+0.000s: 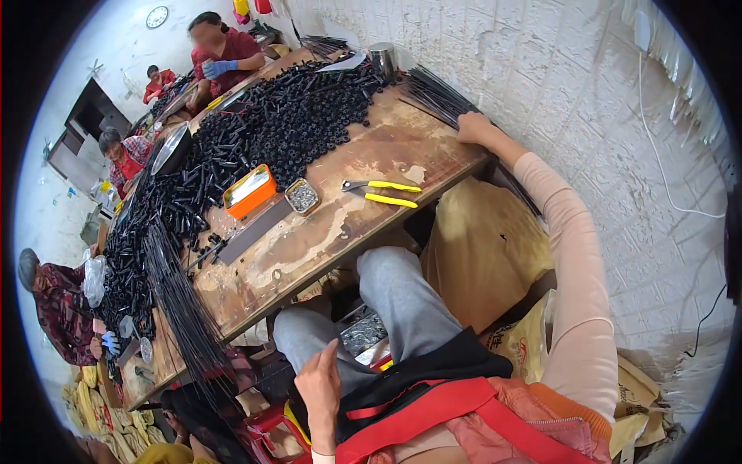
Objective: Assembling black rods into a plastic base and trimming them using pliers at a workbench.
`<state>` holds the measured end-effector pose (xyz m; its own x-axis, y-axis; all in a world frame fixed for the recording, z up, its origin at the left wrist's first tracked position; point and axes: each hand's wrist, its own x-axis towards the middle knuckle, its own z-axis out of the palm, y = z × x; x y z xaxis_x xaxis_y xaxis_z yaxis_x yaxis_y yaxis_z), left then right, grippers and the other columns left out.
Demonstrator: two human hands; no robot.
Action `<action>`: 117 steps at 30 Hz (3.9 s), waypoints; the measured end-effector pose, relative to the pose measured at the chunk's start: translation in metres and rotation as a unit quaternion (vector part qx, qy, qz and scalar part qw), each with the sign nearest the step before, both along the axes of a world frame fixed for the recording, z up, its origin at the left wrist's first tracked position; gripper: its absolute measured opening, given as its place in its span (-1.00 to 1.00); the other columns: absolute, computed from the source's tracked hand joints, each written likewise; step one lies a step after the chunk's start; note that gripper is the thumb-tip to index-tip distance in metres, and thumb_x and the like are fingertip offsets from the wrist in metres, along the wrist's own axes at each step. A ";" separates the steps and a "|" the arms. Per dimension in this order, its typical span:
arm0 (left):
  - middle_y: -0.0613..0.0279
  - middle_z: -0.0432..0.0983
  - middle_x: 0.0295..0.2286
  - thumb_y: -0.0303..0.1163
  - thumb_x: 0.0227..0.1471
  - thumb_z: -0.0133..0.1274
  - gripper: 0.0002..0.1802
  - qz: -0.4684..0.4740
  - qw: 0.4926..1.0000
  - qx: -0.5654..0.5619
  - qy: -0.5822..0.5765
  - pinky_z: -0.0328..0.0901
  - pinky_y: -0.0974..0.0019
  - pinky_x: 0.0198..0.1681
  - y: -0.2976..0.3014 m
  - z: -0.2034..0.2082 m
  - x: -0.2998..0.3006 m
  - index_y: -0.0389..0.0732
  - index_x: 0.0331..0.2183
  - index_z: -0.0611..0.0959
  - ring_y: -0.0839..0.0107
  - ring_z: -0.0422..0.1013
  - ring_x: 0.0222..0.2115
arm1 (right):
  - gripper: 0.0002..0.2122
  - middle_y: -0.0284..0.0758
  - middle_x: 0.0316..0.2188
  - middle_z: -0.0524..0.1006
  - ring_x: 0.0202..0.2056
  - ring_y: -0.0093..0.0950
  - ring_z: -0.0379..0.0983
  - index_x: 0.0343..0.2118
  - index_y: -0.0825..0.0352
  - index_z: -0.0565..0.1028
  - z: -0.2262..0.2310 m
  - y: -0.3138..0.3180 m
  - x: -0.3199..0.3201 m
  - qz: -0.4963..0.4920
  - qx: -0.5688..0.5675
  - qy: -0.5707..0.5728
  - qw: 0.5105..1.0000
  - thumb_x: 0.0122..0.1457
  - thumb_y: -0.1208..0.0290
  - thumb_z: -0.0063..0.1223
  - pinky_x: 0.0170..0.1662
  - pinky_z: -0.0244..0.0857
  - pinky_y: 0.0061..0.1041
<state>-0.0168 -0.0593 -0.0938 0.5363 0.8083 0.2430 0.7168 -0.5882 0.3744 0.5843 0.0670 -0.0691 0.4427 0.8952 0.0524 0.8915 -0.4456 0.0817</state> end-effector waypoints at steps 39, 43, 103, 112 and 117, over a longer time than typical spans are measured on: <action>0.57 0.01 -0.70 -0.25 0.28 -0.12 -0.73 -0.100 0.723 -0.428 -0.534 -0.18 0.56 -0.73 0.043 0.137 0.012 -0.23 -0.09 0.40 0.74 -0.07 -0.79 | -0.70 -0.37 -0.39 0.49 -0.48 -0.57 0.42 -0.13 0.40 0.42 0.171 -0.039 -0.406 0.325 0.089 0.794 0.505 0.31 0.22 -0.06 -0.37 0.32 -0.53; 0.57 0.10 -0.70 -0.22 0.28 -0.11 -0.76 -0.091 0.721 -0.402 -0.557 -0.17 0.56 -0.76 0.039 0.139 0.011 -0.20 -0.18 0.41 0.76 -0.04 -0.78 | -0.67 -0.38 -0.32 0.53 -0.44 -0.61 0.44 -0.13 0.41 0.51 0.162 -0.038 -0.419 0.397 0.054 0.683 0.611 0.27 0.21 -0.01 -0.34 0.34 -0.58; -0.02 0.53 -0.26 -0.39 0.29 -0.20 -0.77 -0.006 0.704 -0.235 -0.671 0.52 0.30 -0.25 0.088 0.100 -0.012 -0.33 -0.11 0.40 0.22 0.56 -0.27 | -0.82 -0.45 -0.53 0.46 -0.64 -0.68 0.37 -0.27 0.40 0.49 0.136 -0.006 -0.440 0.299 0.134 0.709 0.625 0.20 0.36 0.08 -0.62 0.28 -0.67; -0.30 0.39 -0.10 -0.42 0.31 -0.36 -0.81 -0.004 0.662 -0.229 -0.714 0.39 0.03 0.07 0.100 0.129 -0.044 -0.36 -0.15 0.27 -0.04 0.43 -0.07 | -0.85 -0.49 -0.59 0.40 -0.63 -0.71 0.29 -0.36 0.30 0.45 0.131 0.001 -0.415 0.269 0.136 0.719 0.626 0.23 0.33 0.02 -0.61 0.19 -0.66; -0.06 0.45 -0.07 -0.39 0.32 -0.32 -0.79 -0.027 0.725 -0.305 -0.617 0.37 0.16 -0.02 0.083 0.106 -0.013 -0.25 -0.10 0.35 0.21 0.46 -0.07 | -0.85 -0.52 -0.55 0.44 -0.63 -0.76 0.28 -0.27 0.29 0.50 0.124 0.007 -0.428 0.279 0.140 0.712 0.628 0.23 0.32 0.03 -0.61 0.15 -0.71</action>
